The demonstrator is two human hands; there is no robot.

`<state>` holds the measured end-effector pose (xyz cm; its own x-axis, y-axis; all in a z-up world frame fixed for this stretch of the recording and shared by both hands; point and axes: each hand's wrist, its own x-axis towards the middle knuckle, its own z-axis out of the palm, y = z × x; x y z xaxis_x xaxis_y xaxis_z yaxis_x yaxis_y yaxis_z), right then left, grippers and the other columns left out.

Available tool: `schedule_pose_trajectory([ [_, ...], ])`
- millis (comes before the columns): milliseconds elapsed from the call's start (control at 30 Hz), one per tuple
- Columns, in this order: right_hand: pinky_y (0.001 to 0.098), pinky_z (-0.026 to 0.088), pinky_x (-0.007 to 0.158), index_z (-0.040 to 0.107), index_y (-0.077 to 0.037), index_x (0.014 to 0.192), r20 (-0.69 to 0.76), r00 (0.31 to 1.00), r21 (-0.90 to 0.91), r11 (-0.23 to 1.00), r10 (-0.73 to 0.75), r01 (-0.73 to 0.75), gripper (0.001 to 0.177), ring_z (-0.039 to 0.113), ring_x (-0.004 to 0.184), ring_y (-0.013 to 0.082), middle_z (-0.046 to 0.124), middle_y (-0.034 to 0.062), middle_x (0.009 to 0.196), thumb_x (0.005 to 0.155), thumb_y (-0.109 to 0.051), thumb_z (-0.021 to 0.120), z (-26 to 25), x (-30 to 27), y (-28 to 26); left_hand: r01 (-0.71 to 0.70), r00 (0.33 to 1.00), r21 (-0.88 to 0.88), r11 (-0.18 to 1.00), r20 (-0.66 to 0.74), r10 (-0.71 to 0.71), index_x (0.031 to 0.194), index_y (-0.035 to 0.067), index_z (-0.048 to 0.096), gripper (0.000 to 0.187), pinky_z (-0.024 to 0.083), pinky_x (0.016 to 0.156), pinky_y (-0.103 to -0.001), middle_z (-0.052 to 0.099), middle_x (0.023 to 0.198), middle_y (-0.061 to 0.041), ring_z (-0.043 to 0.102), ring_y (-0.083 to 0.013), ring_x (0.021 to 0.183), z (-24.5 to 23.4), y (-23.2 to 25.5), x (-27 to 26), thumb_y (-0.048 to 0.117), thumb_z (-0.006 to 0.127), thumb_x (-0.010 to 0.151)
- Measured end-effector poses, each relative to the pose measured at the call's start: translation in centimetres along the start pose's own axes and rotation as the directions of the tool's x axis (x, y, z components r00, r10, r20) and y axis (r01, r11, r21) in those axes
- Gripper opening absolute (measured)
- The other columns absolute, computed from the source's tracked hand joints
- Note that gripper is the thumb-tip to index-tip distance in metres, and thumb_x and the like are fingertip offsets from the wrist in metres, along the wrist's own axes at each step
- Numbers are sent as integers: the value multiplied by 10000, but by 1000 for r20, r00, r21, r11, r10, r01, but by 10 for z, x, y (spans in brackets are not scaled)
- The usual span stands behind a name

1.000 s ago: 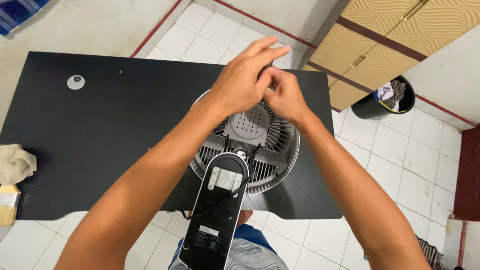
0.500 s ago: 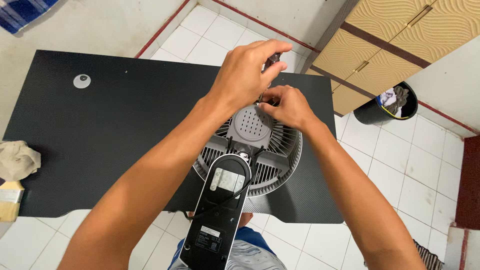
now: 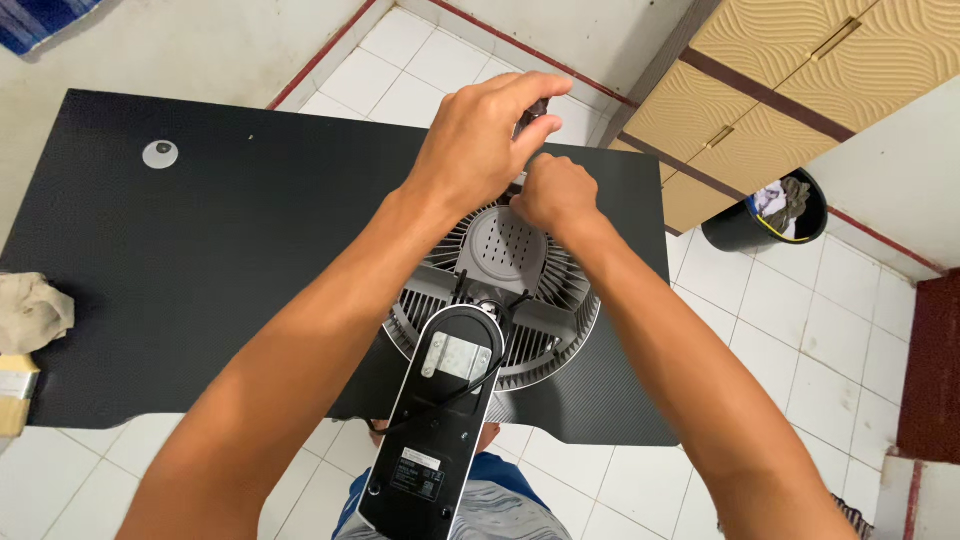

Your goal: The person reassembles an electric fan by placing the fan blade onto the motor hub, securing it with a central cap, and then attaching the front grille. They use a screwdriver to tighten screws on the rear motor housing.

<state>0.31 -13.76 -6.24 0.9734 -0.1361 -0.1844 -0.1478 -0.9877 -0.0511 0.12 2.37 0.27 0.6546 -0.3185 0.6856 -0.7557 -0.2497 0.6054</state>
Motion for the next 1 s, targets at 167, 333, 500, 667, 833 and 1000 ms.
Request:
schedule_pose_trajectory([
  [167,466,595,837,743,-53,1087,102,993,-101,994,60,-49,320,734,1011,357,749,182,1089,831,-242,774,-4,-1,-15,9,1000,-15,1000,-16,-10,1249,92,695,297,594,749,-347,756,1076,-89,736,-225,842,-14,3,-3,135,745,959],
  [333,453,595,837,729,-51,1107,142,987,-119,991,77,-60,297,728,1031,348,743,173,1109,852,-204,733,-6,1,-25,60,998,9,998,7,-60,1234,92,707,303,578,725,-363,764,1040,-93,716,-245,799,-20,1,-7,141,753,939],
  [500,461,588,852,719,-68,1127,122,991,-95,994,58,-46,285,719,1052,346,740,166,1119,855,-152,704,0,6,-29,23,999,-32,999,-21,-24,1243,88,701,298,590,758,-354,761,1092,-101,730,-243,853,-16,-2,-9,131,746,951],
  [667,469,570,852,724,-39,1070,99,991,-28,996,85,-82,296,713,1026,354,735,169,1082,830,-210,756,7,9,-15,26,999,-52,998,-37,-27,1231,77,704,310,586,711,-344,767,1078,-105,721,-224,786,-18,0,-10,116,758,928],
  [833,338,536,723,814,-48,933,231,971,519,853,-66,-65,162,666,764,196,763,91,866,812,-151,780,12,8,38,210,978,-186,960,29,-208,1225,84,703,287,583,575,-296,758,936,-86,717,-143,619,-15,1,-12,121,737,943],
  [1000,251,519,645,791,-21,914,167,978,774,631,-126,-51,105,618,681,67,735,12,807,853,-100,760,35,4,55,146,989,-181,973,26,-144,1199,68,705,258,575,588,-302,754,932,-83,722,-141,629,-2,0,-11,109,741,946],
])
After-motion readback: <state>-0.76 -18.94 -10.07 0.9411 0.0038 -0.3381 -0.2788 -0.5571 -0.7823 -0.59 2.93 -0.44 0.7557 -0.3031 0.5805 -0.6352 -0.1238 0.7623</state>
